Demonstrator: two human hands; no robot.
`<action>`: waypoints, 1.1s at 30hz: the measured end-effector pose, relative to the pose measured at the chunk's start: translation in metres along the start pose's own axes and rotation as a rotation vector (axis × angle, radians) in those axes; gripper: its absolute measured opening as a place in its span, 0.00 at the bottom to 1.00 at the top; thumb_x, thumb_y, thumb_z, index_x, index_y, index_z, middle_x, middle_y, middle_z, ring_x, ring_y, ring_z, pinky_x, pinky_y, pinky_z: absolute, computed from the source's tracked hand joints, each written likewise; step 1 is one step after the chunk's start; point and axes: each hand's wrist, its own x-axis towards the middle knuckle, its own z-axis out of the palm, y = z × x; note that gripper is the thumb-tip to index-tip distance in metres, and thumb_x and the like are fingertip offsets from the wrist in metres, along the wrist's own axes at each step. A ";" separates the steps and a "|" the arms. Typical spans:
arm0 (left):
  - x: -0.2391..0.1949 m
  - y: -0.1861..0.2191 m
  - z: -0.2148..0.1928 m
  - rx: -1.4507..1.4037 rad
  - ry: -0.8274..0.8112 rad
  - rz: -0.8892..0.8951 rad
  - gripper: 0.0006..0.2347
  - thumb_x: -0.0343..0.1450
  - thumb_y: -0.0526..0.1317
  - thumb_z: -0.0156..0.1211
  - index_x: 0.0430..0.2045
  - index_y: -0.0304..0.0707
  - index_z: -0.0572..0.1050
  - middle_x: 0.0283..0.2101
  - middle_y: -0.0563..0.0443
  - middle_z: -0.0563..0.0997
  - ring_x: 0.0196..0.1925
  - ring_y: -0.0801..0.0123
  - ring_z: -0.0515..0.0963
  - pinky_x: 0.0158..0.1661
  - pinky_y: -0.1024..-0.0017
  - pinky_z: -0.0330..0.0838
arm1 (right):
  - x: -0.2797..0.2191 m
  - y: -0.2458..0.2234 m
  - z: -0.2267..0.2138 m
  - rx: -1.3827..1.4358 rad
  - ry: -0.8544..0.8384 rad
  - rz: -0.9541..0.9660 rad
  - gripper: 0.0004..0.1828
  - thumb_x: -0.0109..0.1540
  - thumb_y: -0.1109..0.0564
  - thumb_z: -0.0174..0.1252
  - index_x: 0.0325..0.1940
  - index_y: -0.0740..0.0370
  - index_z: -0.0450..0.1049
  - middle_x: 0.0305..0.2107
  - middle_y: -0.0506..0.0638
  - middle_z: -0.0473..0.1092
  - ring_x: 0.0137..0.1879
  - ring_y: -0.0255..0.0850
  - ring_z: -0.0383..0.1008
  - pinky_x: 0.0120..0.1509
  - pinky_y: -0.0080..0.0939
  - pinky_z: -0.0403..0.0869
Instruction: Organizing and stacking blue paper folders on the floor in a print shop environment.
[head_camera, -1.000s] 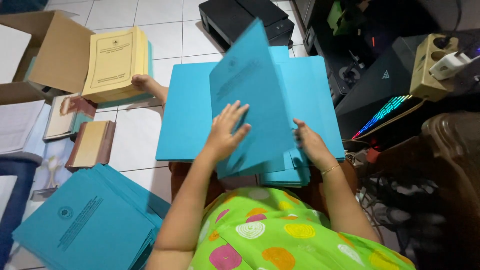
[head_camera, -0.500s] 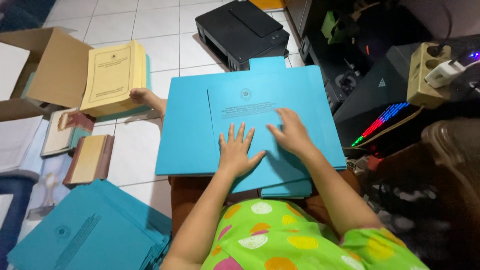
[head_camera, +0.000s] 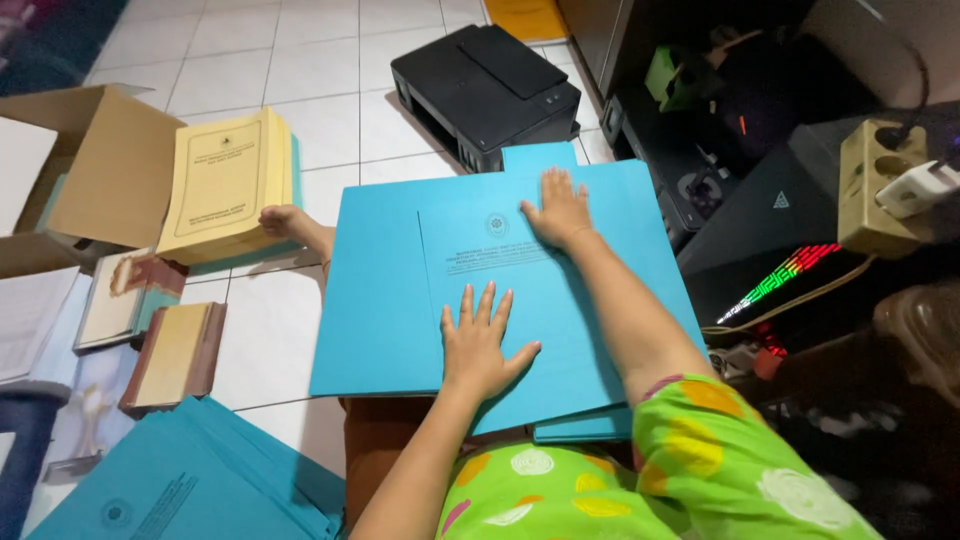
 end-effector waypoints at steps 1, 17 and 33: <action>0.000 -0.002 0.000 -0.002 -0.008 -0.001 0.38 0.70 0.70 0.41 0.73 0.49 0.55 0.77 0.43 0.51 0.79 0.45 0.43 0.68 0.33 0.38 | -0.010 0.005 -0.002 0.001 -0.007 0.003 0.47 0.69 0.25 0.31 0.80 0.61 0.47 0.77 0.58 0.45 0.83 0.51 0.41 0.80 0.69 0.42; 0.003 -0.007 0.025 -0.044 0.199 -0.322 0.37 0.74 0.58 0.42 0.71 0.24 0.50 0.76 0.24 0.46 0.79 0.36 0.40 0.68 0.32 0.35 | -0.323 -0.065 -0.055 -0.035 -0.233 -0.015 0.38 0.71 0.38 0.31 0.80 0.63 0.42 0.77 0.63 0.39 0.82 0.56 0.31 0.78 0.67 0.34; 0.003 -0.022 0.040 -0.097 0.341 -0.233 0.31 0.75 0.53 0.43 0.69 0.26 0.58 0.74 0.26 0.53 0.77 0.34 0.46 0.67 0.35 0.38 | -0.048 -0.054 -0.008 -0.046 0.004 -0.368 0.39 0.70 0.27 0.34 0.80 0.44 0.53 0.75 0.50 0.53 0.81 0.48 0.50 0.77 0.66 0.52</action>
